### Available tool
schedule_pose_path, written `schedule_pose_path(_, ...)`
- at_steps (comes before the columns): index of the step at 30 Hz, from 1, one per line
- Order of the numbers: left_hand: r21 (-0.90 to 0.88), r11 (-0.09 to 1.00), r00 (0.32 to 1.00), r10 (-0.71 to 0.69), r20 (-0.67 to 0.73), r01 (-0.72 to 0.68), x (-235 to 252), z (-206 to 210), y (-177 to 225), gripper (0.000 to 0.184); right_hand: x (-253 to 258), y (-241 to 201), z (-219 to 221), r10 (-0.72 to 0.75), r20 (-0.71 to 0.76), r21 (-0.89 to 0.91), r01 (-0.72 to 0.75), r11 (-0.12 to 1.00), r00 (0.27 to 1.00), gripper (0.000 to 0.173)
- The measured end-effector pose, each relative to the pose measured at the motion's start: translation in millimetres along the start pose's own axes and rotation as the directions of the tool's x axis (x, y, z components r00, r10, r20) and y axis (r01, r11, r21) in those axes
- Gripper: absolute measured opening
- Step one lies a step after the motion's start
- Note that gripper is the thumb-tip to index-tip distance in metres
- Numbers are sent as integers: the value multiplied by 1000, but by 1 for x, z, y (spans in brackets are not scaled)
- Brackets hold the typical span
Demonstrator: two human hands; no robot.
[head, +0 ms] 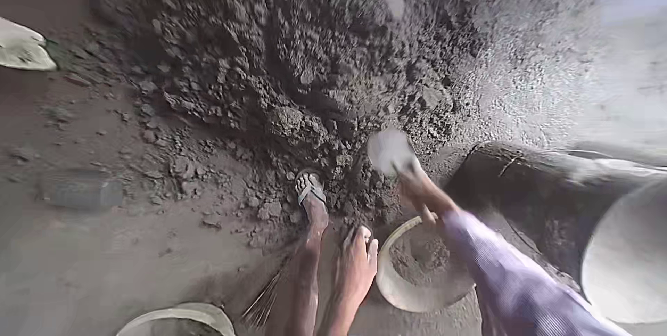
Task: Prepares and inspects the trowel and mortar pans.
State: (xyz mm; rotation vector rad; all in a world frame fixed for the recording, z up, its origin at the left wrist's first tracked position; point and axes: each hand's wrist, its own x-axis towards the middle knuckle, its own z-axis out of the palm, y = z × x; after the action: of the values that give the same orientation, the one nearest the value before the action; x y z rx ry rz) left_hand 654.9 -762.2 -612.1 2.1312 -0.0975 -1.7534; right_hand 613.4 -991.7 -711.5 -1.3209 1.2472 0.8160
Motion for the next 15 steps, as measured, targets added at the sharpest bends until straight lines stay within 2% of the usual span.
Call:
schedule_pose_path(1,-26,999,1000,24,-18,-24,-1,-15,2,40,41,-55,28,-20,-38,4,20,1000,999,34)
schedule_pose_path(2,-72,991,991,106,-80,-112,4,-34,6,37,74,-100,49,-58,-52,76,62,995,997,24)
schedule_pose_path(3,-131,966,968,205,-147,-224,4,-48,7,32,85,-120,58,-86,-27,145,89,985,996,20)
schedule_pose_path(5,-308,890,936,279,-217,-337,-1,-53,20,26,79,-121,54,-106,-1,199,104,974,994,17)
schedule_pose_path(6,-341,874,935,290,-205,-346,-4,-58,21,26,70,-118,54,-94,0,237,91,967,996,21)
schedule_pose_path(8,-334,880,936,279,-214,-339,5,-71,26,26,58,-135,57,-110,9,310,101,945,994,31)
schedule_pose_path(10,-297,908,950,245,-193,-295,2,-71,31,27,39,-138,62,-108,26,398,89,913,994,24)
schedule_pose_path(15,-218,943,958,212,-194,-253,12,-57,53,29,22,-155,58,-274,93,494,194,848,957,33)
